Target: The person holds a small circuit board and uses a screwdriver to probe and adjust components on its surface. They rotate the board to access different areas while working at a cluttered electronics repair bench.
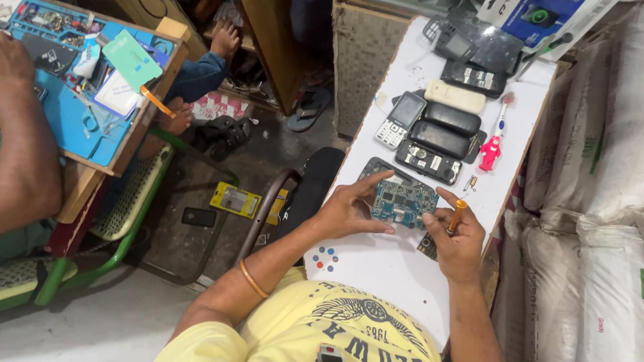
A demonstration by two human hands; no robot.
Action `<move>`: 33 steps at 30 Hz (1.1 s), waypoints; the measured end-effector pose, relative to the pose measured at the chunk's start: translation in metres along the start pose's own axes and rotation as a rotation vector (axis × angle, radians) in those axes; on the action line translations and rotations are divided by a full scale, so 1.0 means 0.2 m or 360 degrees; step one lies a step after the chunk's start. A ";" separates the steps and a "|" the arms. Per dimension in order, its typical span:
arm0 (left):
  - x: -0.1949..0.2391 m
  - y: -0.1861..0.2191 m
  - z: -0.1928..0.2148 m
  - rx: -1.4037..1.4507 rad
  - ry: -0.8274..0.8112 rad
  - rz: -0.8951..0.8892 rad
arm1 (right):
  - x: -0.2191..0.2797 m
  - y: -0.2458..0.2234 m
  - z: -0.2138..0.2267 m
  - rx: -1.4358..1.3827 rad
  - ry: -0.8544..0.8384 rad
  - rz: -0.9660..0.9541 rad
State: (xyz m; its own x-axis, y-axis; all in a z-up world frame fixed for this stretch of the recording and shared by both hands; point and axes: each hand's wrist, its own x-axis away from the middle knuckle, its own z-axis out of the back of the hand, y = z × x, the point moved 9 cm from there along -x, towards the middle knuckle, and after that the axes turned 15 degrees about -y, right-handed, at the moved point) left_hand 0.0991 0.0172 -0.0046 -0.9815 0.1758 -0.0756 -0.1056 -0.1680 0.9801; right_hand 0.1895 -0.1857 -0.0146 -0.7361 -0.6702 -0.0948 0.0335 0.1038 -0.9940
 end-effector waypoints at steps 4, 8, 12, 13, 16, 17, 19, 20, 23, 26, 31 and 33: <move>0.01 0.01 0.00 -0.0081 0.0051 0.0072 | 0.00 0.01 -0.03 0.0042 -0.0038 -0.0001; 0.01 -0.05 0.02 0.0193 0.0058 -0.0008 | -0.03 -0.03 -0.08 0.0122 -0.0199 0.0028; 0.00 -0.03 0.02 0.0265 0.0065 -0.0080 | -0.04 -0.06 -0.11 0.0255 -0.0237 0.0036; 0.00 -0.02 0.03 0.0245 0.0067 -0.0075 | -0.04 -0.06 -0.11 0.0308 -0.0222 0.0013; -0.01 0.00 0.03 0.0215 0.0067 -0.0099 | -0.03 -0.07 -0.12 0.0369 -0.0201 0.0007; -0.01 0.00 0.03 0.0208 0.0065 -0.0116 | -0.03 -0.07 -0.12 0.0372 -0.0198 0.0018; -0.01 -0.01 0.03 0.0207 0.0079 -0.0093 | -0.03 -0.07 -0.12 0.0369 -0.0185 0.0017; -0.01 -0.01 0.03 0.0206 0.0086 -0.0083 | -0.03 -0.08 -0.12 0.0368 -0.0178 0.0018; -0.01 -0.01 0.03 0.0190 0.0100 -0.0087 | -0.04 -0.08 -0.11 0.0454 -0.0133 0.0001; -0.01 -0.01 0.03 0.0272 0.0089 -0.0114 | -0.04 -0.08 -0.11 0.0509 -0.0125 0.0019; -0.01 -0.01 0.03 0.0251 0.0105 -0.0082 | -0.04 -0.08 -0.11 0.0490 -0.0129 0.0007; -0.01 -0.02 0.03 0.0262 0.0108 -0.0075 | -0.04 -0.09 -0.11 0.0472 -0.0136 0.0012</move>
State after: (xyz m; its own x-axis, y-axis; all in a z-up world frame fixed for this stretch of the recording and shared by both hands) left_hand 0.1031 0.0233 -0.0068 -0.9852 0.1127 -0.1291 -0.1298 0.0011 0.9915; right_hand 0.1797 -0.1656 0.0045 -0.6761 -0.7308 -0.0939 0.2436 -0.1015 -0.9645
